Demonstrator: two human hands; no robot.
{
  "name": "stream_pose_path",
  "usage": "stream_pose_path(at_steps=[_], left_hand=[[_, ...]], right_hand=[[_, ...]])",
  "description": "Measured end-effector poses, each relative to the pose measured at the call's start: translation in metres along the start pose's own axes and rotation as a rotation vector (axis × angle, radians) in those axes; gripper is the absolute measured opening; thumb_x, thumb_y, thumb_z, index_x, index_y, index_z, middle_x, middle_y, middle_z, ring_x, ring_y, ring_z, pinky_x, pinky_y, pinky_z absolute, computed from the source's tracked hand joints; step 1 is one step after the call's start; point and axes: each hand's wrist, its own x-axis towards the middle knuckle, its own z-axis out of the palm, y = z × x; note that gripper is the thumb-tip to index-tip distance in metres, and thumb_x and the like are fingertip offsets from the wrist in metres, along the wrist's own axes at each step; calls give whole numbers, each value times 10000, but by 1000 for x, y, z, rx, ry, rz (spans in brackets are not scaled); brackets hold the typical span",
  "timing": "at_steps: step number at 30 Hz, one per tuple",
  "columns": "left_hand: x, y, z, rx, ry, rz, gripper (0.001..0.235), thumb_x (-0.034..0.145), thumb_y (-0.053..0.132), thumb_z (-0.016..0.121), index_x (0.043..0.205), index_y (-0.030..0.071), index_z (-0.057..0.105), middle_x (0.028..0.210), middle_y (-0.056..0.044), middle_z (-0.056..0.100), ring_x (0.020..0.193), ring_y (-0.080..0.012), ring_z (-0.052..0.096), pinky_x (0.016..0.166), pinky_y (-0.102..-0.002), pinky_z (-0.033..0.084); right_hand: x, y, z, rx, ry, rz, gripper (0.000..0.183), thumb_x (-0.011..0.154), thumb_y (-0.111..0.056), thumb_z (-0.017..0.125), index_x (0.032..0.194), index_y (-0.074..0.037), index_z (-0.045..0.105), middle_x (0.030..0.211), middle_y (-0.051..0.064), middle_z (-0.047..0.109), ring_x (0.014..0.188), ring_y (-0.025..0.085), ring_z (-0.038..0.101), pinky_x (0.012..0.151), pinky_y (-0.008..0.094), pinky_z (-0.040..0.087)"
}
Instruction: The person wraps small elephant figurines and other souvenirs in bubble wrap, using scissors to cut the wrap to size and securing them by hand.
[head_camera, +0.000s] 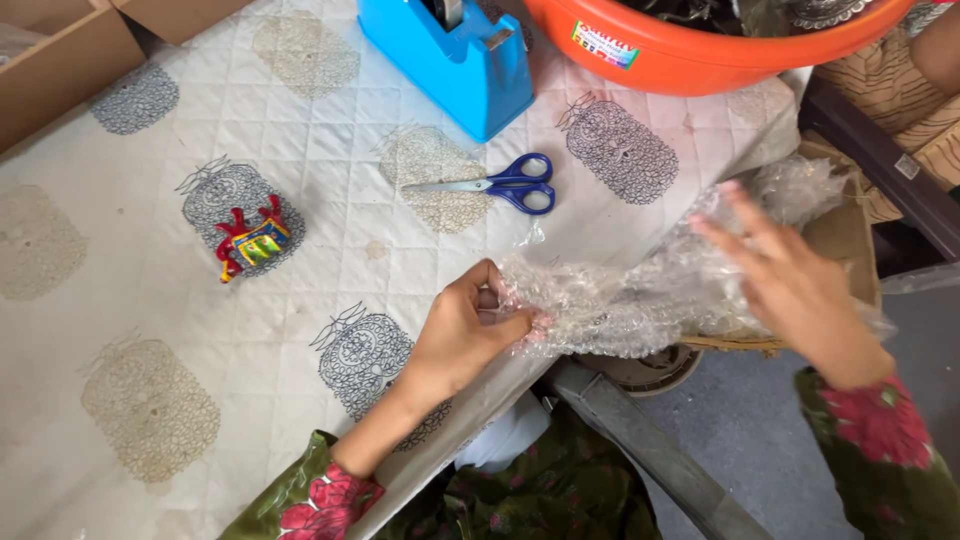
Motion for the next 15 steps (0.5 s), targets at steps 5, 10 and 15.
stream_pose_path(at_steps=[5, 10, 15], left_hand=[[-25, 16, -13, 199, 34, 22, 215, 890, 80, 709, 1062, 2, 606, 860, -65, 741, 751, -86, 689, 623, -260, 550], [-59, 32, -35, 261, 25, 148, 197, 917, 56, 687, 1076, 28, 574, 865, -57, 752, 785, -52, 730, 665, -230, 572], [-91, 58, -104, 448, 366, -32, 319, 898, 55, 664, 1208, 66, 591, 839, -62, 832, 544, -68, 640, 496, -237, 499]], right_hand=[[5, -10, -2, 395, 242, -18, 732, 732, -3, 705, 1409, -240, 562, 1476, 22, 539, 1106, 256, 670, 758, 339, 598], [-11, 29, 73, 441, 104, 89, 426, 892, -72, 703, 1297, -191, 644, 1294, 13, 655, 968, 189, 677, 642, 296, 565], [-18, 41, 113, 301, 96, 307, 452, 824, -162, 719, 1272, -163, 659, 1307, 96, 609, 1064, 316, 661, 844, 447, 576]])
